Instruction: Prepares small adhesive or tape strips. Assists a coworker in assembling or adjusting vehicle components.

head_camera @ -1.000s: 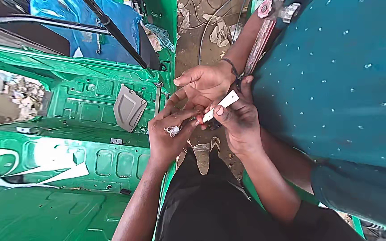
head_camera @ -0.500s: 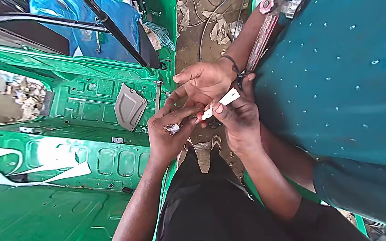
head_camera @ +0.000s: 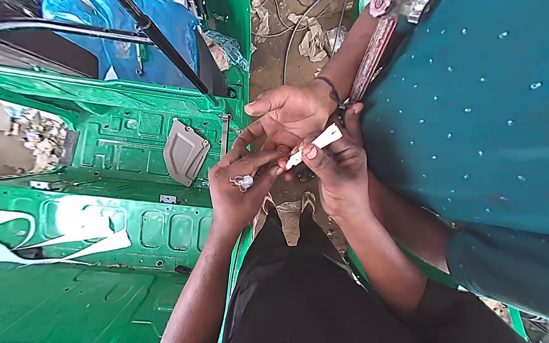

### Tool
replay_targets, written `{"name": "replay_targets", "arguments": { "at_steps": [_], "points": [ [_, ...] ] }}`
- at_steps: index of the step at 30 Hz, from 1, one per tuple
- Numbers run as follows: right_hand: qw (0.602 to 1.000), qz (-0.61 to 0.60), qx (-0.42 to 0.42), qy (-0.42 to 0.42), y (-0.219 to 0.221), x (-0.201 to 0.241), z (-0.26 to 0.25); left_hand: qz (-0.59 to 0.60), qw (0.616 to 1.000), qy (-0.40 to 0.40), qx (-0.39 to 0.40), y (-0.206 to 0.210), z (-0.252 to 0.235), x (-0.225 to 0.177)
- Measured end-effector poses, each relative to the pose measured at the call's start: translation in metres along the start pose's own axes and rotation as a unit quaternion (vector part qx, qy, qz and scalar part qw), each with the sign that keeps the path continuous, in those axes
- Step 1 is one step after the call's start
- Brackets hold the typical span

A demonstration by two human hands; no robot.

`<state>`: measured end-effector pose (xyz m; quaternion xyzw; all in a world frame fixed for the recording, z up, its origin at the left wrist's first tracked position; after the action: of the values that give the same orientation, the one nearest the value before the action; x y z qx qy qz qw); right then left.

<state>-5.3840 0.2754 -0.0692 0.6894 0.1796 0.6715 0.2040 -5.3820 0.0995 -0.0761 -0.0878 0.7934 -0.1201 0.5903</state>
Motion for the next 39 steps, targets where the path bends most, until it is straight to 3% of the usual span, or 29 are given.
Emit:
{"name": "replay_targets", "arguments": {
  "at_steps": [19,33,36,39],
  "points": [
    [0.999,-0.017,-0.023,-0.02,0.001,-0.004,0.002,-0.017,1.0,-0.002,-0.014,-0.004,0.001,0.002],
    [0.999,-0.005,-0.043,-0.02,-0.006,-0.007,0.001,0.034,0.999,-0.014,-0.017,-0.003,-0.001,0.005],
    [0.993,0.086,-0.038,-0.076,-0.012,0.003,0.003,0.036,0.999,-0.009,-0.02,-0.004,-0.004,0.005],
    [0.958,0.248,-0.004,-0.144,-0.012,0.014,0.014,0.049,0.999,-0.007,-0.017,-0.005,-0.006,0.006]
  ]
}}
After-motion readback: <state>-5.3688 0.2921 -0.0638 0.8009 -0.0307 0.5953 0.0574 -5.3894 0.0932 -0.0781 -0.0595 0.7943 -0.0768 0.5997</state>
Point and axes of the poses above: each hand's wrist, its own z-axis away from the middle knuckle, its own y-axis out of the palm, x = y × z, the point moved 7 cm from there along -z, towards the middle knuckle, and after that the axes turned 2 degrees about -z, right-handed, at the moved point
